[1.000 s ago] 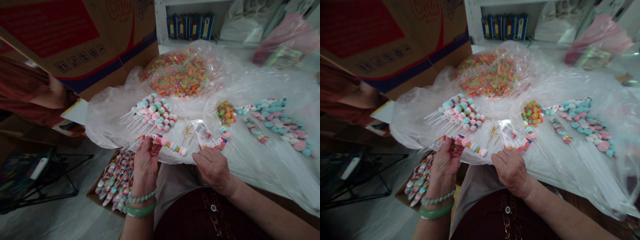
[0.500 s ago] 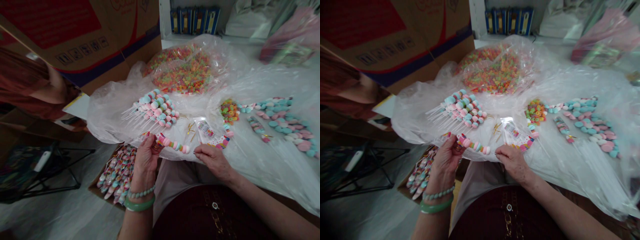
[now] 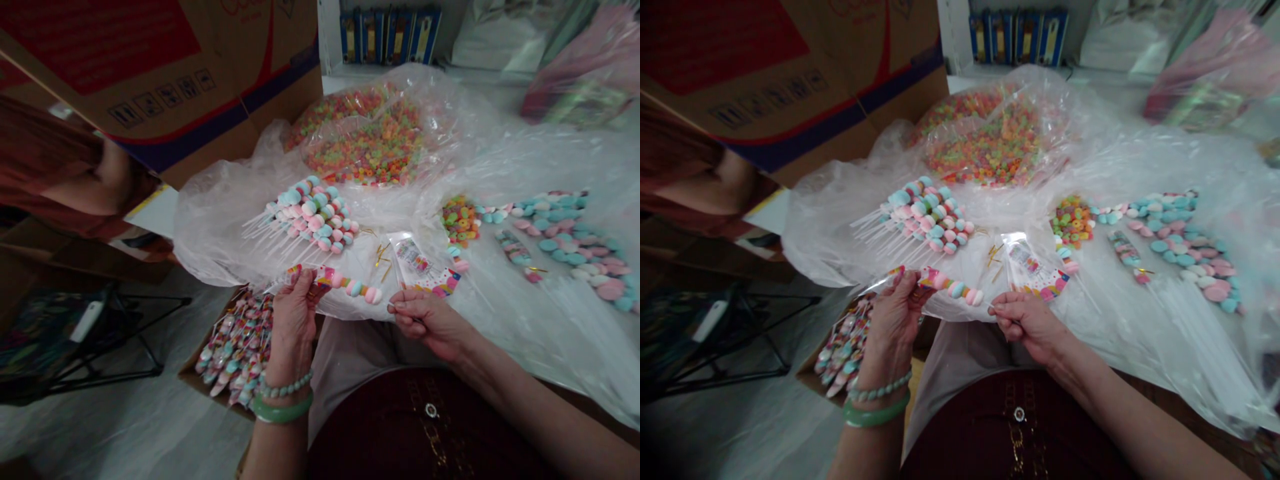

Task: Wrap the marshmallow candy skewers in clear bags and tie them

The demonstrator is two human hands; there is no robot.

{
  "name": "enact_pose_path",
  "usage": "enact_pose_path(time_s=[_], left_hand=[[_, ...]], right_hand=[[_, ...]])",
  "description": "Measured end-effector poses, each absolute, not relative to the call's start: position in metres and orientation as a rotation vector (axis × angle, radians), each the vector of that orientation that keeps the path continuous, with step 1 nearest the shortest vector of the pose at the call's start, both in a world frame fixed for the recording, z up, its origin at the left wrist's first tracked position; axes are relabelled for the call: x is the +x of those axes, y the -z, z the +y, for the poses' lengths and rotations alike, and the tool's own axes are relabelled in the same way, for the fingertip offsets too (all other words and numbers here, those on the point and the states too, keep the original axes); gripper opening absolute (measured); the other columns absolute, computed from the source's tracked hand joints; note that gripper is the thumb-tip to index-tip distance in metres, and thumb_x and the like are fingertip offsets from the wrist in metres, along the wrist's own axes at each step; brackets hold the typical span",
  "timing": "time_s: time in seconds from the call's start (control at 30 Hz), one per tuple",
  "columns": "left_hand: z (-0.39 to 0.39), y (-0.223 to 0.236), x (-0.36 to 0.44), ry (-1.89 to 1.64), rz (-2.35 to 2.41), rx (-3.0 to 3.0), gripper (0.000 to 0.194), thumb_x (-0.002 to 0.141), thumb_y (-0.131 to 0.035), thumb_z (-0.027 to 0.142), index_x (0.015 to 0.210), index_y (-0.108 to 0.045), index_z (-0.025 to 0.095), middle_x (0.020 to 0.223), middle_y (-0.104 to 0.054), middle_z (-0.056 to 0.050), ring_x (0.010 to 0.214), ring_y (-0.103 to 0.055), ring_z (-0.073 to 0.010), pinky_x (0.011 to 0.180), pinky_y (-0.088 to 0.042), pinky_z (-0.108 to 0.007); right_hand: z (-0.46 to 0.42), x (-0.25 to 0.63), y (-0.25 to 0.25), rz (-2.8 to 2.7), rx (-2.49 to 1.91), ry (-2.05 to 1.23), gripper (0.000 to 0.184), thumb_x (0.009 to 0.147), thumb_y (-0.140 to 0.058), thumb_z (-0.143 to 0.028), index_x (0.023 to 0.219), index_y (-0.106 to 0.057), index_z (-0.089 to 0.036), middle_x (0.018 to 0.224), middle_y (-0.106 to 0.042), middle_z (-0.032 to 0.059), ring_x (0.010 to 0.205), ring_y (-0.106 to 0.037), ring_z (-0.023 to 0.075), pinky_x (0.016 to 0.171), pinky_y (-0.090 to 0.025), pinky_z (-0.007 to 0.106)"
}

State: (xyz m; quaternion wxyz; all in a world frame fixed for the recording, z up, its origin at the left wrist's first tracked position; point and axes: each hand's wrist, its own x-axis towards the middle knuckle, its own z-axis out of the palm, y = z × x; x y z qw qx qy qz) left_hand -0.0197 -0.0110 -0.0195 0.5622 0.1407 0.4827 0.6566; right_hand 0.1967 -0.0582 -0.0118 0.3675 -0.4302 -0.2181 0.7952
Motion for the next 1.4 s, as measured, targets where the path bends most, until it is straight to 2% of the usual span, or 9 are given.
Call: enact_pose_path(time_s=[0.17,0.3,0.4,0.5,0.73,0.87,1.23,1.3,1.4], left_hand=[[-0.010,0.023,-0.021,-1.619,1.117,0.317,0.016,0.064,-0.079,0.014,0.071,-0.065,0.013,0.068,-0.069,0.001,0.059,-0.066,-0.0125,0.061,-0.058,-0.028],[-0.008,0.020,-0.022,-1.592,1.098,0.189,0.007,0.079,-0.066,0.012,0.073,-0.062,0.015,0.066,-0.069,0.000,0.059,-0.067,-0.0153,0.063,-0.058,-0.033],[-0.006,0.014,-0.022,-1.508,1.109,0.041,0.020,0.090,-0.054,0.016,0.071,-0.061,0.015,0.062,-0.069,-0.001,0.057,-0.067,-0.0137,0.066,-0.058,-0.030],[-0.004,0.010,-0.020,-1.455,1.086,-0.063,0.027,0.094,-0.047,0.018,0.071,-0.061,0.015,0.060,-0.068,-0.001,0.057,-0.068,-0.0122,0.068,-0.057,-0.028],[-0.001,0.008,-0.010,-1.456,1.029,-0.088,0.032,0.095,-0.045,0.017,0.067,-0.061,0.015,0.055,-0.066,0.001,0.047,-0.062,-0.0090,0.054,-0.054,-0.020],[-0.001,0.007,-0.007,-1.429,0.985,-0.057,0.032,0.095,-0.047,0.020,0.067,-0.061,0.015,0.053,-0.064,0.003,0.043,-0.059,-0.0073,0.051,-0.053,-0.018],[-0.006,0.002,-0.009,-1.432,1.033,0.046,0.024,0.090,-0.055,0.019,0.069,-0.063,0.015,0.062,-0.071,-0.001,0.059,-0.069,-0.0149,0.068,-0.060,-0.034],[-0.005,0.004,-0.009,-1.472,1.023,0.134,0.018,0.087,-0.059,0.018,0.069,-0.064,0.015,0.064,-0.071,-0.002,0.061,-0.070,-0.0162,0.069,-0.059,-0.035],[-0.004,0.007,-0.007,-1.500,1.012,0.172,0.015,0.084,-0.063,0.018,0.070,-0.064,0.015,0.063,-0.071,-0.001,0.060,-0.069,-0.0157,0.067,-0.059,-0.032]], right_hand=[[-0.057,0.201,0.020,-0.367,-0.916,-2.245,0.019,0.064,-0.075,-0.020,0.073,-0.061,-0.011,0.047,-0.044,-0.0081,0.036,-0.023,-0.0008,0.039,-0.015,0.016],[-0.056,0.202,0.021,-0.333,-0.887,-2.262,0.018,0.066,-0.075,-0.019,0.074,-0.061,-0.010,0.047,-0.045,-0.0078,0.036,-0.024,-0.0010,0.039,-0.015,0.016],[-0.057,0.202,0.018,-0.363,-0.882,-2.227,0.018,0.066,-0.075,-0.020,0.074,-0.062,-0.010,0.047,-0.046,-0.0072,0.036,-0.024,-0.0008,0.039,-0.015,0.017],[-0.059,0.199,0.014,-0.423,-0.895,-2.174,0.018,0.066,-0.074,-0.021,0.073,-0.062,-0.011,0.047,-0.047,-0.0064,0.036,-0.026,-0.0001,0.040,-0.014,0.017],[-0.065,0.187,0.006,-0.609,-1.005,-2.049,0.015,0.066,-0.073,-0.023,0.072,-0.064,-0.012,0.050,-0.050,-0.0044,0.041,-0.032,0.0025,0.041,-0.016,0.019],[-0.066,0.184,0.006,-0.689,-1.107,-1.939,0.017,0.066,-0.071,-0.027,0.070,-0.063,-0.013,0.052,-0.051,-0.0036,0.043,-0.035,0.0041,0.042,-0.020,0.019],[-0.062,0.186,0.009,-0.923,-1.350,-1.700,0.017,0.071,-0.062,-0.033,0.066,-0.058,-0.018,0.050,-0.046,-0.0042,0.044,-0.034,0.0079,0.042,-0.021,0.023],[-0.063,0.186,0.011,-1.144,-1.409,-1.520,0.016,0.076,-0.058,-0.031,0.065,-0.058,-0.019,0.051,-0.047,-0.0034,0.048,-0.039,0.0100,0.046,-0.027,0.024],[-0.067,0.187,0.015,-1.552,-1.398,-1.084,0.015,0.081,-0.055,-0.023,0.068,-0.060,-0.020,0.061,-0.056,-0.0003,0.060,-0.050,0.0135,0.059,-0.036,0.027]])
